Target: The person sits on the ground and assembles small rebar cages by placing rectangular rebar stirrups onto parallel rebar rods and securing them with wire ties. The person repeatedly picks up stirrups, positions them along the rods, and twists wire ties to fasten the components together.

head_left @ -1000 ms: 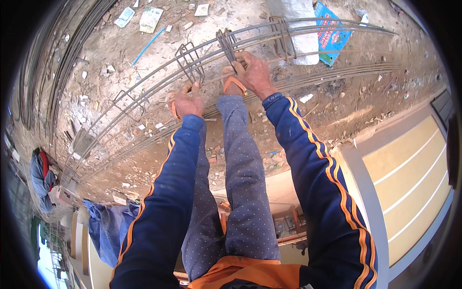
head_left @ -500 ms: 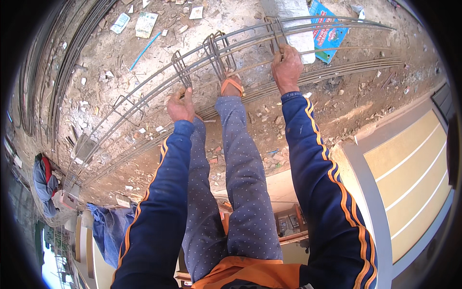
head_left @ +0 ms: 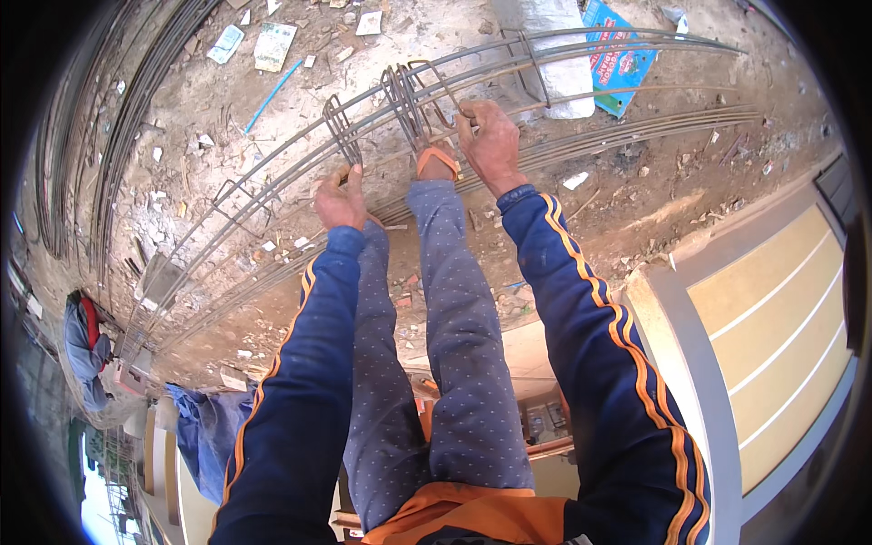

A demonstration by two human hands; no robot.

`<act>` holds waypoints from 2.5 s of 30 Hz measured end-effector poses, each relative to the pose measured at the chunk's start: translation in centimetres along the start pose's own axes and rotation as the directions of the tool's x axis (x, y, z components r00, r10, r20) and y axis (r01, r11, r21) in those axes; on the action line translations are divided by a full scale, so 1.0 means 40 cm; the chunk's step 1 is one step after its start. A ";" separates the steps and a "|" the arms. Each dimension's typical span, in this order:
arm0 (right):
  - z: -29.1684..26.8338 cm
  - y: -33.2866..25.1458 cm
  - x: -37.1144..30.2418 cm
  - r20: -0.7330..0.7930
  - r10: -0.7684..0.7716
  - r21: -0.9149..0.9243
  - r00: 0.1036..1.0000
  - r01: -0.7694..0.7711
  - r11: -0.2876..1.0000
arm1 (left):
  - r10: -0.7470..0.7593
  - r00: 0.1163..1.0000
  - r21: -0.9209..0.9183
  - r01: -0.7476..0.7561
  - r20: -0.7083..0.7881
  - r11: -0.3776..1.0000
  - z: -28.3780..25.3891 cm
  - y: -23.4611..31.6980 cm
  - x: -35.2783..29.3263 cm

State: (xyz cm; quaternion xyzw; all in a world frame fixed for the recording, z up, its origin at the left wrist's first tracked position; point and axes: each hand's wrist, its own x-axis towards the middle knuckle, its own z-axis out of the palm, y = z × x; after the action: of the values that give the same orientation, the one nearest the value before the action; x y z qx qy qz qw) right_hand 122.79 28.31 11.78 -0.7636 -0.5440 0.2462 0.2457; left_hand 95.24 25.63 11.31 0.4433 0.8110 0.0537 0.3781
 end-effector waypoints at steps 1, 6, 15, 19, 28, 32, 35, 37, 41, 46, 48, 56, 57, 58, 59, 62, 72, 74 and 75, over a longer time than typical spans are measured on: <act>-0.004 -0.012 0.004 -0.004 -0.009 -0.012 1.000 0.009 1.000 | 0.023 1.000 -0.001 -0.023 0.000 1.000 -0.004 0.001 0.001; -0.017 -0.064 0.015 -0.025 0.026 -0.054 0.999 -0.027 0.998 | 0.094 0.995 -0.092 -0.091 0.025 0.992 -0.017 0.017 0.004; 0.018 0.002 0.001 -0.105 0.051 -0.056 0.993 -0.057 0.997 | 0.056 0.996 -0.085 -0.050 0.073 0.995 -0.009 -0.002 0.019; -0.006 0.000 0.011 -0.071 0.039 -0.138 0.997 -0.049 0.989 | 0.057 0.996 -0.122 -0.048 0.071 0.991 -0.017 0.022 0.013; 0.070 -0.129 -0.039 0.203 0.122 0.093 0.972 -0.143 0.985 | -0.050 0.977 -0.471 0.145 0.209 0.870 -0.028 0.028 0.068; 0.116 -0.158 -0.052 0.292 0.249 0.150 0.923 -0.302 0.942 | -0.141 0.990 -0.479 0.122 -0.003 0.869 -0.057 -0.031 0.051; 0.114 -0.181 -0.050 0.392 0.272 0.159 0.879 -0.356 0.921 | -0.227 0.971 -0.415 0.178 -0.072 0.892 -0.112 -0.094 0.061; 0.122 -0.186 -0.052 0.381 0.267 0.137 0.885 -0.339 0.931 | -0.290 0.953 -0.457 0.220 -0.088 0.862 -0.139 -0.109 0.066; 0.132 -0.199 -0.071 0.195 0.205 0.079 0.959 -0.223 0.972 | -0.320 0.929 -0.313 0.253 -0.184 0.915 -0.144 -0.104 0.054; 0.137 -0.185 -0.090 0.125 0.182 0.106 0.975 -0.195 0.975 | 0.084 0.864 0.068 -0.058 -0.496 0.996 -0.077 0.032 -0.037; 0.134 -0.182 -0.090 0.144 0.096 0.126 0.985 -0.115 0.985 | 0.066 0.953 -0.179 -0.123 -0.297 0.976 -0.052 0.094 -0.053; 0.122 -0.168 -0.061 0.306 0.260 0.203 0.916 -0.330 0.922 | 0.062 0.978 -0.309 0.003 0.200 0.951 0.073 0.191 0.037; 0.116 -0.164 -0.052 0.324 0.268 0.179 0.907 -0.337 0.924 | 0.041 0.970 -0.344 0.046 0.242 0.938 0.074 0.178 0.041; 0.115 -0.153 -0.045 0.332 0.283 0.153 0.900 -0.348 0.925 | 0.031 0.956 -0.376 0.084 0.290 0.923 0.069 0.174 0.049; 0.119 -0.145 -0.046 0.324 0.277 0.165 0.905 -0.343 0.925 | 0.023 0.941 -0.405 0.124 0.338 0.906 0.062 0.169 0.057; 0.118 -0.143 -0.052 0.342 0.273 0.167 0.899 -0.344 0.924 | -0.015 0.948 -0.293 0.113 0.317 0.949 0.017 0.166 0.050; 0.083 -0.136 -0.049 0.289 0.330 0.036 0.899 -0.355 0.934 | -0.176 0.970 -0.534 0.238 0.166 0.811 -0.045 0.023 0.052; 0.080 -0.106 -0.046 0.275 0.291 0.023 0.916 -0.309 0.951 | -0.202 0.974 -0.499 0.228 0.106 0.836 -0.082 0.018 0.050; 0.081 -0.092 -0.045 0.281 0.269 0.024 0.921 -0.287 0.958 | -0.223 0.973 -0.487 0.225 0.062 0.844 -0.076 -0.013 0.055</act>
State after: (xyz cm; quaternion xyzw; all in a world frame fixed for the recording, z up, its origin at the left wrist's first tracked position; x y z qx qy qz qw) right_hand 117.57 27.99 11.89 -0.7830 -0.4506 0.3999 0.1550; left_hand 92.19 27.74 11.98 0.2354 0.8161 0.2125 0.4831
